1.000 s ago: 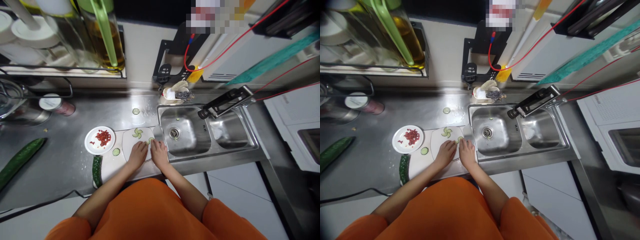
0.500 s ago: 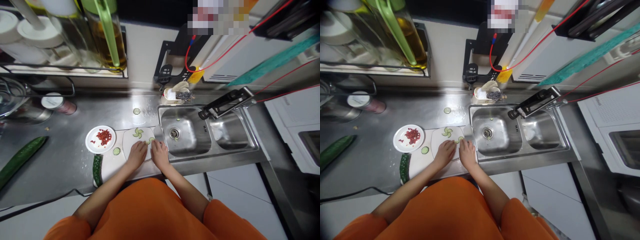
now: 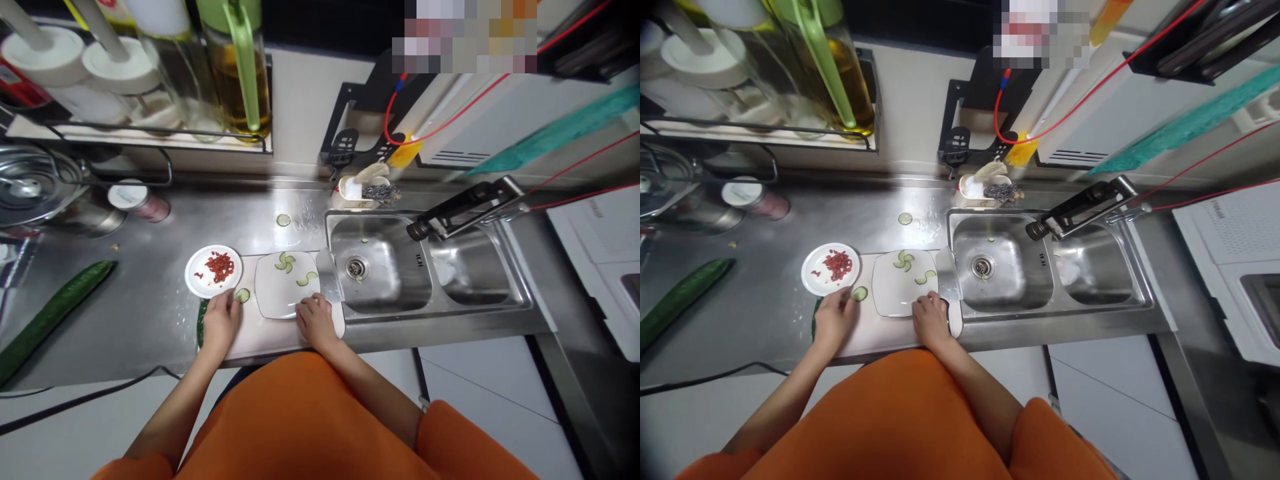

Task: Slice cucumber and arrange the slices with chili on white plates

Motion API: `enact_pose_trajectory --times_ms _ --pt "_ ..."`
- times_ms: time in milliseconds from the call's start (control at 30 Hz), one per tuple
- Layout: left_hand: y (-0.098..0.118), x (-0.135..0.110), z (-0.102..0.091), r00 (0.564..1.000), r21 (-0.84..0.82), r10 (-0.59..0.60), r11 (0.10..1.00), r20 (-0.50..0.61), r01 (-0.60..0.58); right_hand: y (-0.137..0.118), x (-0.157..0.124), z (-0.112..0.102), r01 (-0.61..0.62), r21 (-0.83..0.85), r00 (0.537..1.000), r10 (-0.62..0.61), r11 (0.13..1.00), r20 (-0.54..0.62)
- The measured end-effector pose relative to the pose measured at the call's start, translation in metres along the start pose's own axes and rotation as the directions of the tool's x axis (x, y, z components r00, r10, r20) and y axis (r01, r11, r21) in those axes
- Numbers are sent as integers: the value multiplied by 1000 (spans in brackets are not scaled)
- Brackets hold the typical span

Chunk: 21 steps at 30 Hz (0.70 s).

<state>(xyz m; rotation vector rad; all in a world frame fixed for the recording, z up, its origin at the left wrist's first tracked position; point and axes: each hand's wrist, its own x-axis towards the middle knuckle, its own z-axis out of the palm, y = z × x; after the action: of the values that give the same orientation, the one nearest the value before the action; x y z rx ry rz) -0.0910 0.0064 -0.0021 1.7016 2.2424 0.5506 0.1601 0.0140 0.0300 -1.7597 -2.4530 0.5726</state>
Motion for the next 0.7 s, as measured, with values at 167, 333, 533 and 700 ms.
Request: enact_pose_trajectory --times_ms 167,333,533,700 --pt "5 -3 3 999 48 -23 999 33 22 -2 0 3 4 -9 1000 -3 1000 16" --pt "10 -5 0 998 142 -40 989 56 31 -4 -2 4 8 -22 1000 -8 1000 10" --pt "8 -2 1 996 71 -69 995 58 65 -7 -3 3 20 -38 1000 -20 999 14" --pt "5 -2 5 998 90 -43 995 51 39 -7 -3 4 26 -33 1000 -25 999 11"
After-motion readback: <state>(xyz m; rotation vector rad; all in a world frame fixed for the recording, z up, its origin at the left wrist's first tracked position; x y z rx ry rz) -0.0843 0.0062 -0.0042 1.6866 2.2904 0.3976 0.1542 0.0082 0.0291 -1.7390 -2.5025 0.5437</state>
